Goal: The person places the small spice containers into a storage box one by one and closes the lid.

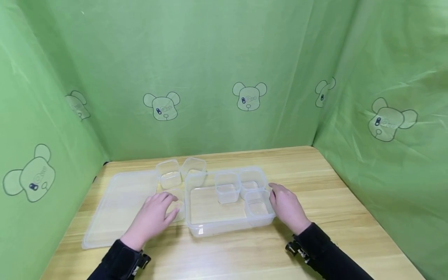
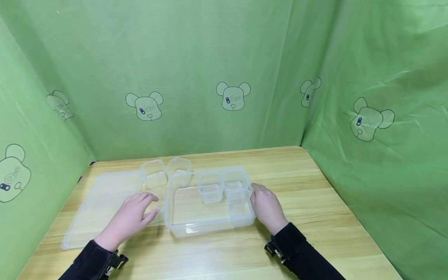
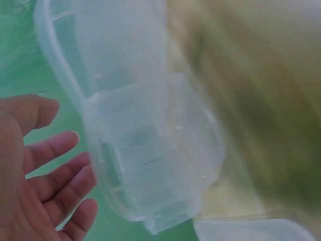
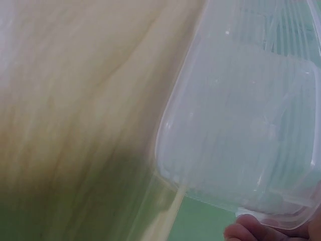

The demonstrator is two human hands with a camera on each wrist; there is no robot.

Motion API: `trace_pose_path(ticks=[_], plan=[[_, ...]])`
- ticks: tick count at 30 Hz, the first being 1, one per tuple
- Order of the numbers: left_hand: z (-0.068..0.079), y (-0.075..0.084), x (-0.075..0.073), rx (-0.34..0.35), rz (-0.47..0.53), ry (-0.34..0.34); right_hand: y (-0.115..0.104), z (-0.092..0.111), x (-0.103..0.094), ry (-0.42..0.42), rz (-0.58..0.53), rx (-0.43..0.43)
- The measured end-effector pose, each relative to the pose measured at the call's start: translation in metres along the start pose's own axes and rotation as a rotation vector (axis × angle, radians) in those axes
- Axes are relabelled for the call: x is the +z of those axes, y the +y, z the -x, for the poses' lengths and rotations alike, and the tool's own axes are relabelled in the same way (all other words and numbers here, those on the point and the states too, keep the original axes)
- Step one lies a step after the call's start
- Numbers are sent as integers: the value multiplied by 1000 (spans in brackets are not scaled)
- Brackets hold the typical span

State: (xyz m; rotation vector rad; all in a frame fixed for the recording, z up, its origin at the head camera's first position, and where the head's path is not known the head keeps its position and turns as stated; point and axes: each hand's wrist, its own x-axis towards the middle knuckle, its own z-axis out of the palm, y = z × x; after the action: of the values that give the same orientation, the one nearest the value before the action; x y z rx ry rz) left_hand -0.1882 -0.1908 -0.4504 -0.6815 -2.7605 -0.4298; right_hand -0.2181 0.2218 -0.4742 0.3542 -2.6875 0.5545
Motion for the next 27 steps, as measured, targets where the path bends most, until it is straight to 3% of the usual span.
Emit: trace_pose_path(ticks=[4, 12, 21, 27], plan=[[3, -2, 7, -15, -1, -49, 1, 0, 1, -3, -6, 11], [5, -3, 17, 3, -33, -63, 3, 0, 2, -6, -14, 20], [8, -6, 21, 80, -45, 7, 1, 1, 1, -5, -20, 25], [7, -7, 20, 96, -29, 28, 1, 2, 1, -1, -16, 17]])
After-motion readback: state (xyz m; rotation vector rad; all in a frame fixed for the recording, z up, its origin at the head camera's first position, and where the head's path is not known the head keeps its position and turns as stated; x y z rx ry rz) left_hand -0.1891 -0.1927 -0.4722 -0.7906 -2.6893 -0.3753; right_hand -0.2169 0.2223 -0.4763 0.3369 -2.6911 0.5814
